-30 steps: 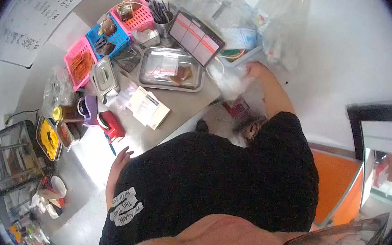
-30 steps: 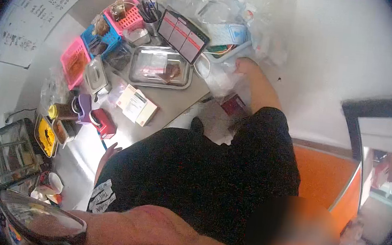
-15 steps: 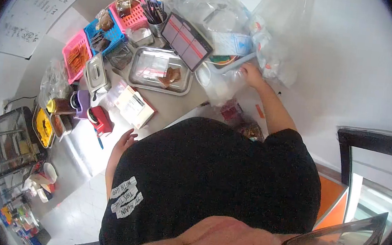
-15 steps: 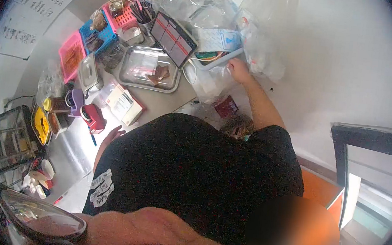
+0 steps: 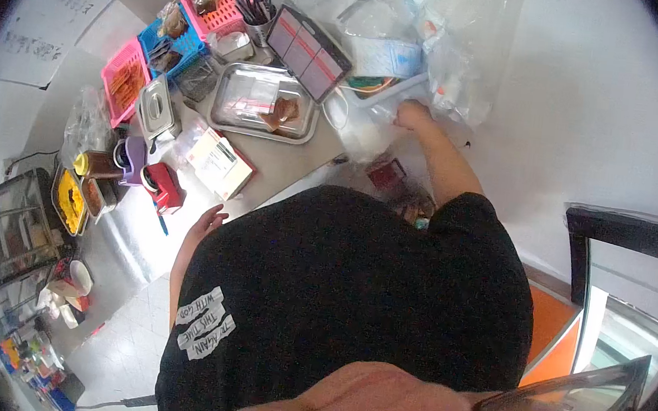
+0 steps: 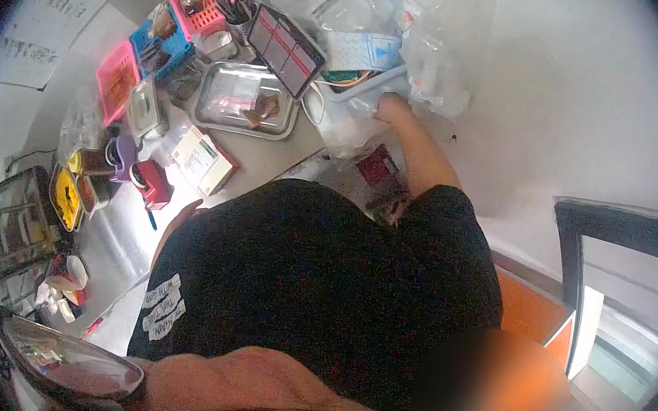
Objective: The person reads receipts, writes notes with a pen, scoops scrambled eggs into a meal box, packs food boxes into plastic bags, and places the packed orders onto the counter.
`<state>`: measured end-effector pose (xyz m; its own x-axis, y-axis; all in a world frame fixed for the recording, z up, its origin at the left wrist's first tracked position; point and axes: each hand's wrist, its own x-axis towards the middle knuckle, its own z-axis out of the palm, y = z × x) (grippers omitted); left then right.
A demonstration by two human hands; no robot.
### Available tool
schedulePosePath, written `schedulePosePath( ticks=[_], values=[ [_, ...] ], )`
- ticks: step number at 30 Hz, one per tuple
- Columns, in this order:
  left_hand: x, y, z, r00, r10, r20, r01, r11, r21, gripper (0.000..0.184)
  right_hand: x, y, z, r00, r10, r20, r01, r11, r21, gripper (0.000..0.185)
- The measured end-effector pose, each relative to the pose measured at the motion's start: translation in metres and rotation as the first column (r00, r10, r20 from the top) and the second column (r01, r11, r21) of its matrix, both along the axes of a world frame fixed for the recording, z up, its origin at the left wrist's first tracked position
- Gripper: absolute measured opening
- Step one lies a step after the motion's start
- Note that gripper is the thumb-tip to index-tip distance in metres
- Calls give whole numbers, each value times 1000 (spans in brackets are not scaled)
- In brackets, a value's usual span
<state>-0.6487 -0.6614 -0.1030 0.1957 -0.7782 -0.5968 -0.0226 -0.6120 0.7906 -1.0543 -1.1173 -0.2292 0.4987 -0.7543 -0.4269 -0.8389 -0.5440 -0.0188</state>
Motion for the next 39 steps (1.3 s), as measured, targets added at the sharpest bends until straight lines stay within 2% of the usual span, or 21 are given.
schedulePosePath(
  ticks=[2,4,7,10,12,13,14,16,17,19,22,25,27,31,35,37,39],
  values=[
    [-4,0,16,999,-35,23,35,999,-11,52,1,1,0,992,-55,109,65,994,-83,25],
    [5,11,-7,999,8,-44,-8,1000,-6,52,-1,-2,-5,966,-168,198,198,970,-143,22],
    [12,22,-22,992,42,-118,-40,999,23,53,4,24,19,861,-264,435,401,878,-261,21],
    [11,18,-18,989,38,-144,-35,999,22,54,-1,34,17,776,-366,514,439,898,-23,21],
    [12,19,-18,984,47,-173,-48,999,0,54,-18,20,-18,834,-46,549,106,991,-77,20],
    [16,22,-23,978,58,-199,-62,998,-15,53,-20,17,-22,821,118,559,-69,992,-109,20],
    [19,25,-28,972,70,-225,-78,996,-30,53,-21,14,-27,847,132,514,-92,991,-102,20],
    [10,20,-5,997,12,-76,-12,1000,4,52,-17,17,-16,894,158,420,-138,987,-78,21],
    [6,19,3,1000,-20,-2,20,999,28,51,-11,15,-11,934,142,328,-126,990,-70,23],
    [4,24,1,999,19,-48,-19,1000,12,50,-2,10,-7,985,104,136,-97,994,-56,27],
    [1,27,5,1000,5,-14,-5,1000,3,48,0,6,-3,988,113,109,-102,989,-104,29],
    [2,34,-2,1000,5,-13,-5,1000,21,48,-6,-8,-16,985,49,166,-44,998,-33,31],
    [7,38,-12,1000,-1,-23,2,999,32,48,-18,-13,-31,976,65,207,-53,997,-60,30],
    [7,46,-14,999,4,-47,-2,998,58,50,-14,13,-1,956,21,293,1,997,-73,18],
    [-4,43,12,1000,-8,-22,9,999,54,50,-10,17,4,961,84,262,-54,991,-119,16],
    [-3,46,8,1000,5,-22,-3,997,81,49,-7,10,0,954,91,287,-57,991,-125,16],
    [-1,50,6,1000,13,-22,-11,997,79,48,-11,15,-2,943,156,295,-82,965,-249,16]
  ],
)
